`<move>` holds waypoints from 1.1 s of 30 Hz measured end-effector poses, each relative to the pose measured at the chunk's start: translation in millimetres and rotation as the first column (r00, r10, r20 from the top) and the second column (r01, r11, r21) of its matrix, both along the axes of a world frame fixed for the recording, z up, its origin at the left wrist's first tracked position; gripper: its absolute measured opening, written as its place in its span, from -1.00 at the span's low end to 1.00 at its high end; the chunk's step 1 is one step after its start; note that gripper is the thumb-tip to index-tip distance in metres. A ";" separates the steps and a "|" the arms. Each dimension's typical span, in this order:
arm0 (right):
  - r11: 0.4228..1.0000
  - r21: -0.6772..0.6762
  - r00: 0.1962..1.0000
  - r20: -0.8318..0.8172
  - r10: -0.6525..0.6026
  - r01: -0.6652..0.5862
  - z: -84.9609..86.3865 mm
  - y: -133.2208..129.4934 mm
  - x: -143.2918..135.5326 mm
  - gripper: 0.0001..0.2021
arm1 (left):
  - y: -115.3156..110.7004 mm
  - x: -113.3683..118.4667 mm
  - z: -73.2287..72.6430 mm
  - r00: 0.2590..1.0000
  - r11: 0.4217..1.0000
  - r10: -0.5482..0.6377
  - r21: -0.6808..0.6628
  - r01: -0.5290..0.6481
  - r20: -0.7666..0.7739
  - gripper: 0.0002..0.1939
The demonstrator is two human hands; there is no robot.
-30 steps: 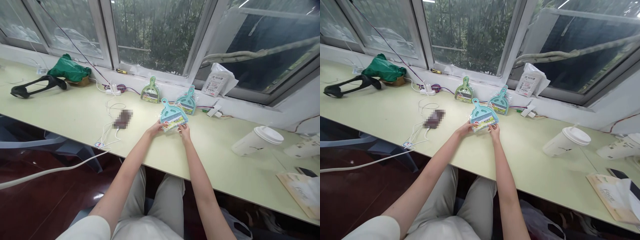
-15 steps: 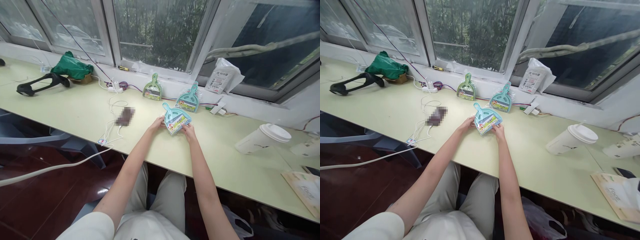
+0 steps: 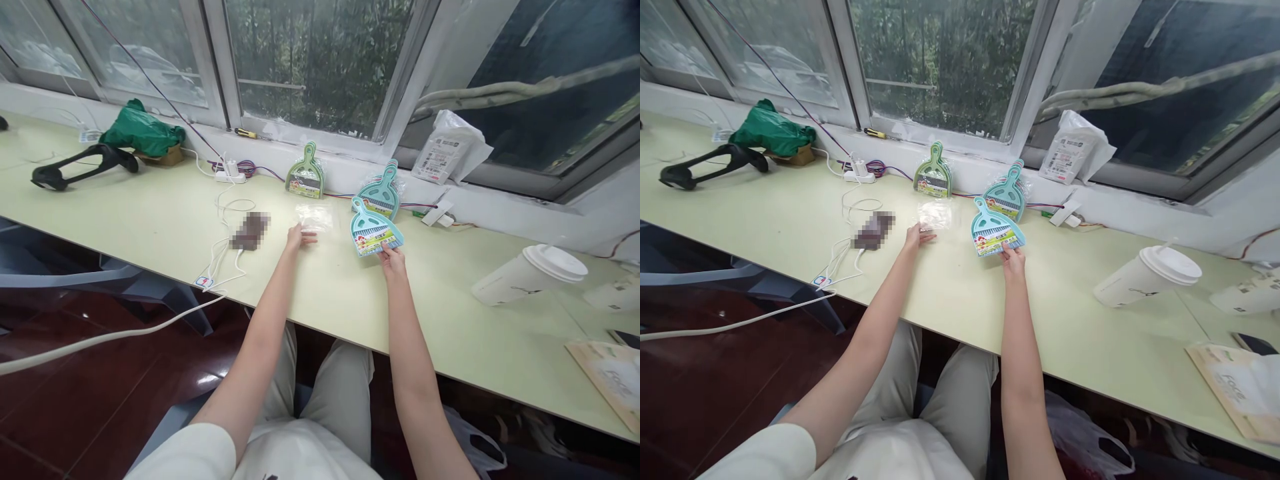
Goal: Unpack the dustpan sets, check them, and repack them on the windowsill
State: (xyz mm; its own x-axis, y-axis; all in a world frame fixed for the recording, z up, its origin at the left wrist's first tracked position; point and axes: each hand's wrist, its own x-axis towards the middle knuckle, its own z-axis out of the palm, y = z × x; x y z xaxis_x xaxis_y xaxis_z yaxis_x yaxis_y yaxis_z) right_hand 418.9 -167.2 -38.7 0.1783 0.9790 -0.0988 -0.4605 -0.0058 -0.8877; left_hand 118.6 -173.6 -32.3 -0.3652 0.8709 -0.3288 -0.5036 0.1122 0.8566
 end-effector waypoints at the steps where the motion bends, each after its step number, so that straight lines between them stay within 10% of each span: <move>1: 1.000 -0.015 1.000 -0.001 -0.019 0.019 -1.4 1.1 -0.4 -0.75 | 0.2 2.2 -1.1 0.995 0.996 -0.088 -0.031 0.086 -0.051 -0.51; 4: 0.999 -0.030 0.999 -0.008 -0.038 0.038 -5.2 3.0 -1.9 -0.74 | 1.3 8.3 -1.5 0.977 0.981 -0.196 -0.010 0.196 -0.087 -0.51; 10: 0.999 -0.025 0.999 -0.022 -0.040 0.039 -11.0 2.2 -3.5 -0.74 | -0.5 -2.8 7.1 0.980 0.918 0.049 0.378 -0.119 0.191 -0.47; 14: 0.999 -0.031 1.000 0.004 -0.016 0.016 -13.5 1.3 -6.1 -0.73 | 1.2 -0.6 2.9 0.976 0.927 0.038 0.358 -0.115 0.216 -0.23; 18: 1.000 -0.007 0.999 0.025 0.028 -0.027 -14.3 0.0 -13.7 -0.71 | 4.7 20.9 -4.7 0.977 0.968 -0.182 0.193 0.159 0.108 -0.37; 23: 0.986 0.014 0.983 0.088 0.163 -0.165 -5.9 -9.3 -31.6 -0.69 | -3.1 50.6 -9.2 0.823 0.806 -0.559 0.165 0.568 -0.099 -0.55; 30: 0.881 -0.228 0.828 0.308 0.469 -0.415 9.3 -24.8 -39.9 -0.81 | 6.9 53.2 -17.7 0.962 0.944 -0.238 0.204 0.261 -0.131 -0.77; 33: 0.924 -0.213 0.882 0.292 0.370 -0.317 7.6 -18.8 -27.4 -0.82 | 15.7 47.9 -20.4 0.978 0.963 -0.157 0.198 0.182 -0.135 -0.76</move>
